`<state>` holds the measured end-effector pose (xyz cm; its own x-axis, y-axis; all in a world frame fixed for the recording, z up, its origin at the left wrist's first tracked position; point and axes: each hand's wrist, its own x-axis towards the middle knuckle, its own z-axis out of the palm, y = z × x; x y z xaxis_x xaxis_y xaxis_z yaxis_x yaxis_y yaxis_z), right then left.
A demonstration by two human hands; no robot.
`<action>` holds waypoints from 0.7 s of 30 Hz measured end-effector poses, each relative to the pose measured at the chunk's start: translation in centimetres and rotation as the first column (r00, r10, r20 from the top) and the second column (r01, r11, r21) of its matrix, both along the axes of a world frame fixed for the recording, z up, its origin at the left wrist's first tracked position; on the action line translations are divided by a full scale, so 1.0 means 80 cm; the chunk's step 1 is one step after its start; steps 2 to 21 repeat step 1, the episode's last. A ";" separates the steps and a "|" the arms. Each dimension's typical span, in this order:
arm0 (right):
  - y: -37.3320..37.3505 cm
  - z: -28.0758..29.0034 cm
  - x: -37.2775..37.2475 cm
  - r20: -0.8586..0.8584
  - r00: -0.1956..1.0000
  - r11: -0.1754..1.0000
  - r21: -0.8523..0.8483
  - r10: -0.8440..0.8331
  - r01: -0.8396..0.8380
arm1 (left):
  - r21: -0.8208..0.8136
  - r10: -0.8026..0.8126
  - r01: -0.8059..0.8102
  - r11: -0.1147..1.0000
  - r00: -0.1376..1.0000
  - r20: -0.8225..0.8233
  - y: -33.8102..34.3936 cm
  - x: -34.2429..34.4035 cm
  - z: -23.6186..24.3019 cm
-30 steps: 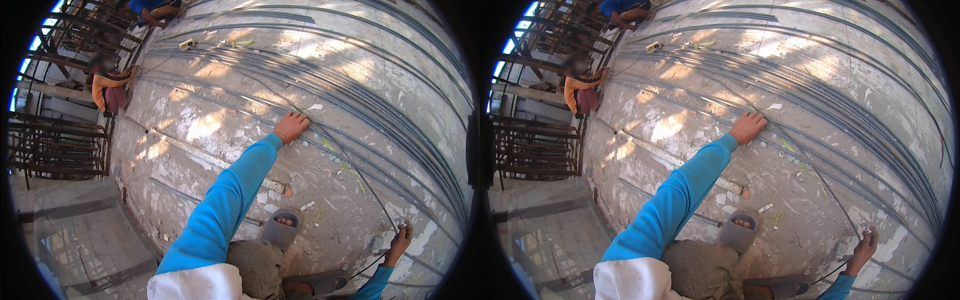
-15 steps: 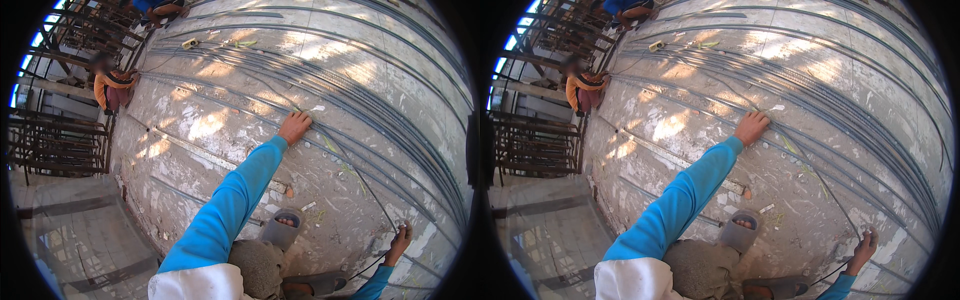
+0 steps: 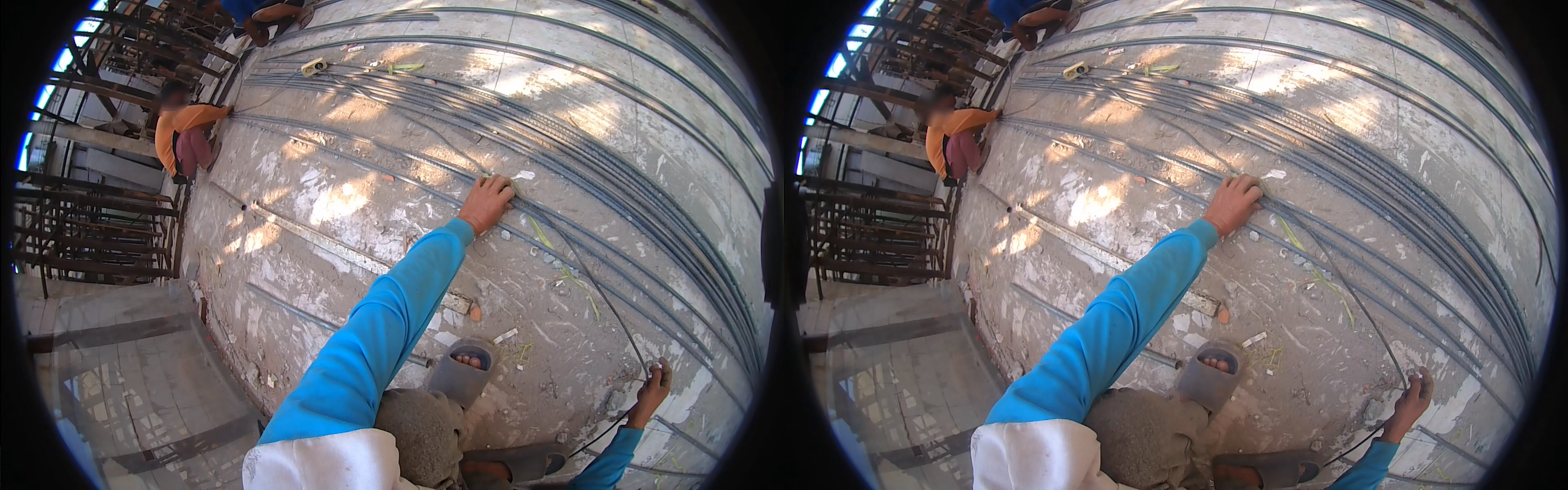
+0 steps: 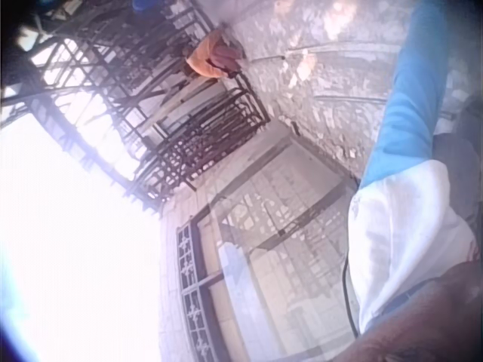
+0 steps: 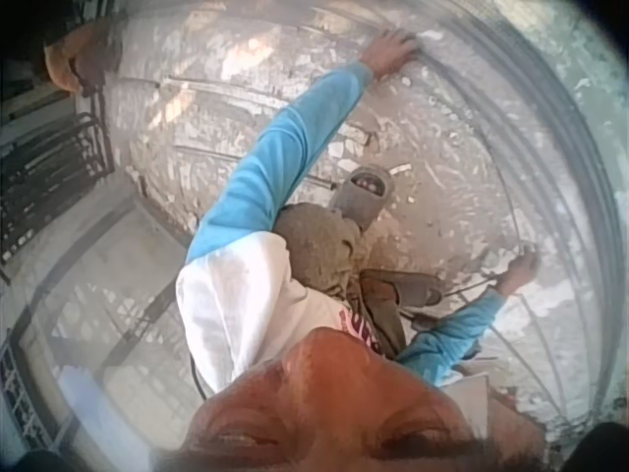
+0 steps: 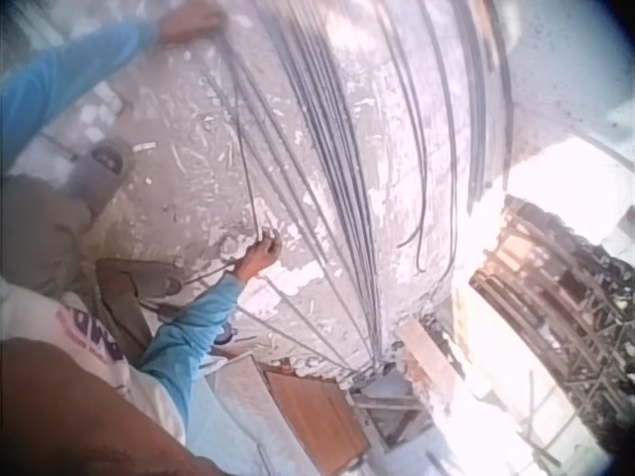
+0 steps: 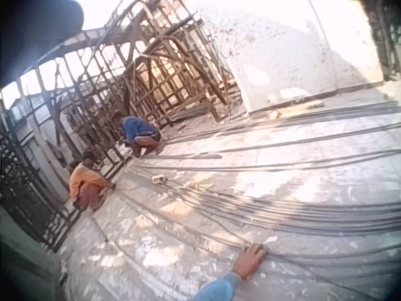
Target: The person measures a metal bar with a tape measure, marks it, and then uses an angle grinder to cut the bar on the floor of a workshop area.
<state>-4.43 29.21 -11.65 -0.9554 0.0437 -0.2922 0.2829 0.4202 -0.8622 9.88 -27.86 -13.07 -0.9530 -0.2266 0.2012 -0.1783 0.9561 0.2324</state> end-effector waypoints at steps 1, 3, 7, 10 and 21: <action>-0.001 0.001 0.000 0.020 1.000 1.000 -0.018 -0.007 0.007 | 0.018 0.000 0.000 1.000 1.000 0.013 0.000 -0.001 -0.001; -0.001 0.001 0.000 0.020 1.000 1.000 -0.018 -0.007 0.007 | 0.018 0.000 0.000 1.000 1.000 0.013 0.000 -0.001 -0.001; -0.001 0.001 0.000 0.020 1.000 1.000 -0.018 -0.007 0.007 | 0.018 0.000 0.000 1.000 1.000 0.013 0.000 -0.001 -0.001; -0.001 0.001 0.000 0.020 1.000 1.000 -0.018 -0.007 0.007 | 0.018 0.000 0.000 1.000 1.000 0.013 0.000 -0.001 -0.001; -0.001 0.001 0.000 0.020 1.000 1.000 -0.018 -0.007 0.007 | 0.018 0.000 0.000 1.000 1.000 0.013 0.000 -0.001 -0.001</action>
